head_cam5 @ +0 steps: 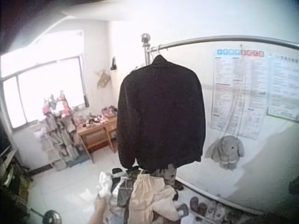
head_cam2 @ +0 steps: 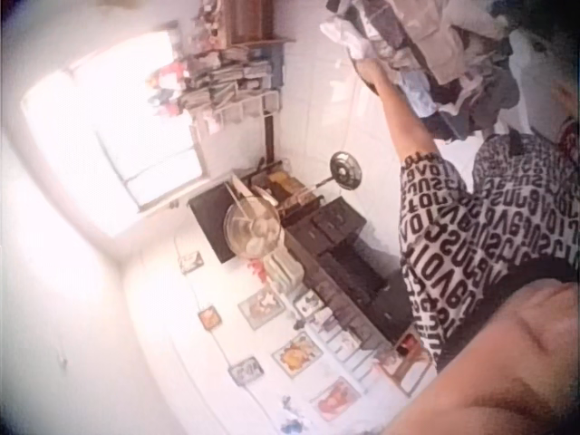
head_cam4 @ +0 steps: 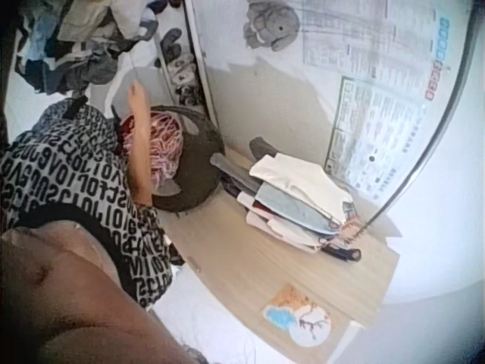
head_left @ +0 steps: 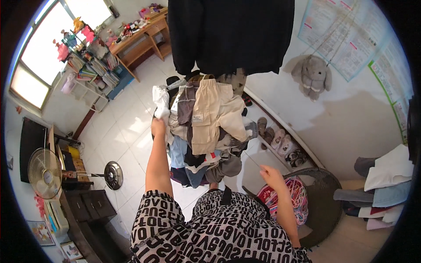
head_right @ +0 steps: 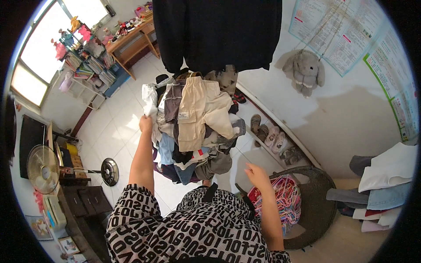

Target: The person hangs laundry by taking clothes from a pile, inserting hangers into each shirt, top, and pair of shorts, and hanging them on a clothing rack.

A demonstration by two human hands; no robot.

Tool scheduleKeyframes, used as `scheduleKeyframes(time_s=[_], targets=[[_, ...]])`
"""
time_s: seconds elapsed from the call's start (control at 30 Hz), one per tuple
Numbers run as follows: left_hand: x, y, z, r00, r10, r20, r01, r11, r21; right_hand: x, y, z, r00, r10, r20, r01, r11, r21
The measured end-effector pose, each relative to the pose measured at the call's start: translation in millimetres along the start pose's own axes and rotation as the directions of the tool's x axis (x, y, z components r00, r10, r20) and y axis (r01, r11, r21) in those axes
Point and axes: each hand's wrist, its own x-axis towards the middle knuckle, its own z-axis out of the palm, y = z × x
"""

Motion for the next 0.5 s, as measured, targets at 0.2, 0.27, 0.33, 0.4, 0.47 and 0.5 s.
scheduleKeyframes(time_s=[0.2, 0.27, 0.33, 0.4, 0.47, 0.5], targets=[[-46, 80, -96, 0.953, 0.167, -0.251, -0.299, 0.413, -0.860, 3, -17, -4, 0.997, 0.060, -0.048, -0.053, 0.987, 0.149], [-107, 130, -136, 0.935, 0.346, -0.078, -0.130, 0.130, -0.983, 8, -12, 3, 0.993, 0.041, -0.107, -0.007, 0.952, 0.307], [-158, 144, -133, 0.853, 0.516, 0.073, 0.031, 0.091, -0.995, 17, -22, 10, 0.996, -0.023, -0.091, 0.062, 0.892, 0.448], [-216, 150, -119, 0.698, 0.672, 0.246, 0.148, 0.202, -0.968, 25, -45, 11, 0.996, -0.083, 0.021, 0.054, 0.803, 0.593], [-260, 178, -114, 0.411, 0.850, 0.330, 0.188, 0.275, -0.943, 27, -73, 21, 0.919, -0.216, -0.330, 0.372, 0.749, 0.548], [-274, 196, -117, 0.211, 0.932, 0.295, 0.197, 0.255, -0.947, 37, -57, 23, 0.898, -0.301, -0.320, 0.389, 0.883, 0.261]])
